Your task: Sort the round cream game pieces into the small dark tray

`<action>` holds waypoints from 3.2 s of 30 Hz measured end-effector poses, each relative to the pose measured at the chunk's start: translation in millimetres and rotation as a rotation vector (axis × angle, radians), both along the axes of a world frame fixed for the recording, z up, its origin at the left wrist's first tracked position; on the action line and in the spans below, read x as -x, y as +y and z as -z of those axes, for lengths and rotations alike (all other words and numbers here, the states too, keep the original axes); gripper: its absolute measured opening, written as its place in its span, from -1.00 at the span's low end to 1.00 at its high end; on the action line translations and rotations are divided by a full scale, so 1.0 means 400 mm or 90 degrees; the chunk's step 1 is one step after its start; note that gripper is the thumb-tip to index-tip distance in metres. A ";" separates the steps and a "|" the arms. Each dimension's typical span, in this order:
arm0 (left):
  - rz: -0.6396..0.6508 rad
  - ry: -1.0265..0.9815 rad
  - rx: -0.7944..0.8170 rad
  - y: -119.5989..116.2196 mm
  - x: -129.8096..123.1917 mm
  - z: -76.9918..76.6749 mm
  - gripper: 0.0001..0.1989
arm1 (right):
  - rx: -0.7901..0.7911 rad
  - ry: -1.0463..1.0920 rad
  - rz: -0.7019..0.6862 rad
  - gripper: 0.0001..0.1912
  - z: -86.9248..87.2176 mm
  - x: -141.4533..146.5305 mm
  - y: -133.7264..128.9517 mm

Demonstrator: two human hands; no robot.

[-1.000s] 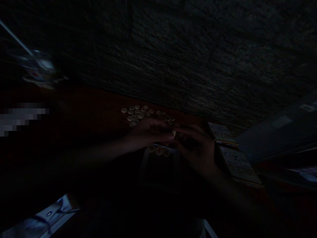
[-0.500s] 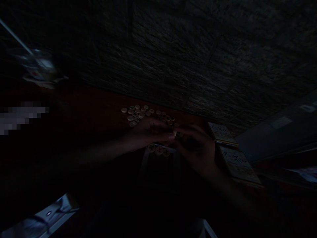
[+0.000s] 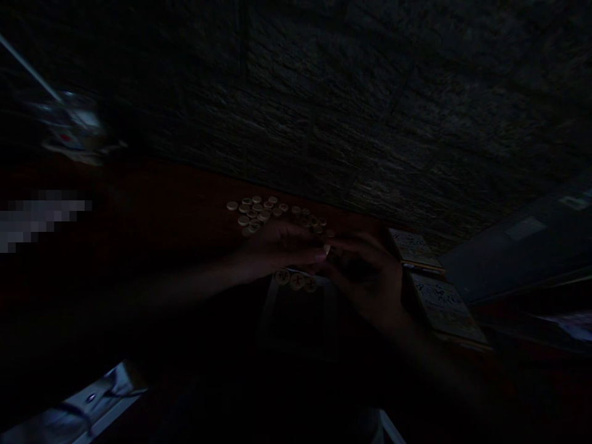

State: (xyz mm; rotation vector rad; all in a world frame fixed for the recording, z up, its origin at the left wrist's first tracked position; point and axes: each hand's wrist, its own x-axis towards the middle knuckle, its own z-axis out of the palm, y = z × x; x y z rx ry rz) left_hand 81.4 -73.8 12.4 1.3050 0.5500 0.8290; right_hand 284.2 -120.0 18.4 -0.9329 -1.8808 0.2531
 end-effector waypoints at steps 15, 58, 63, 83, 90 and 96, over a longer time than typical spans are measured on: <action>0.004 -0.015 0.016 0.000 -0.001 0.004 -0.81 | -0.013 0.001 -0.016 -0.65 -0.001 -0.002 -0.001; -0.009 0.015 -0.020 -0.001 0.003 -0.003 -0.75 | -0.013 -0.017 -0.022 -0.57 -0.001 -0.003 -0.003; -0.002 0.012 -0.025 0.000 0.005 -0.001 -0.76 | -0.017 -0.020 -0.019 -0.62 -0.004 -0.002 -0.006; 0.016 0.004 -0.042 -0.003 0.003 0.001 -0.75 | -0.021 -0.026 -0.030 -0.64 -0.009 -0.002 -0.003; -0.017 0.014 -0.047 -0.003 0.001 -0.008 -0.79 | -0.020 -0.023 0.006 -0.67 -0.010 -0.001 -0.003; -0.050 -0.018 -0.052 -0.001 -0.001 -0.006 -0.75 | -0.006 0.007 0.018 -0.69 -0.004 -0.002 0.003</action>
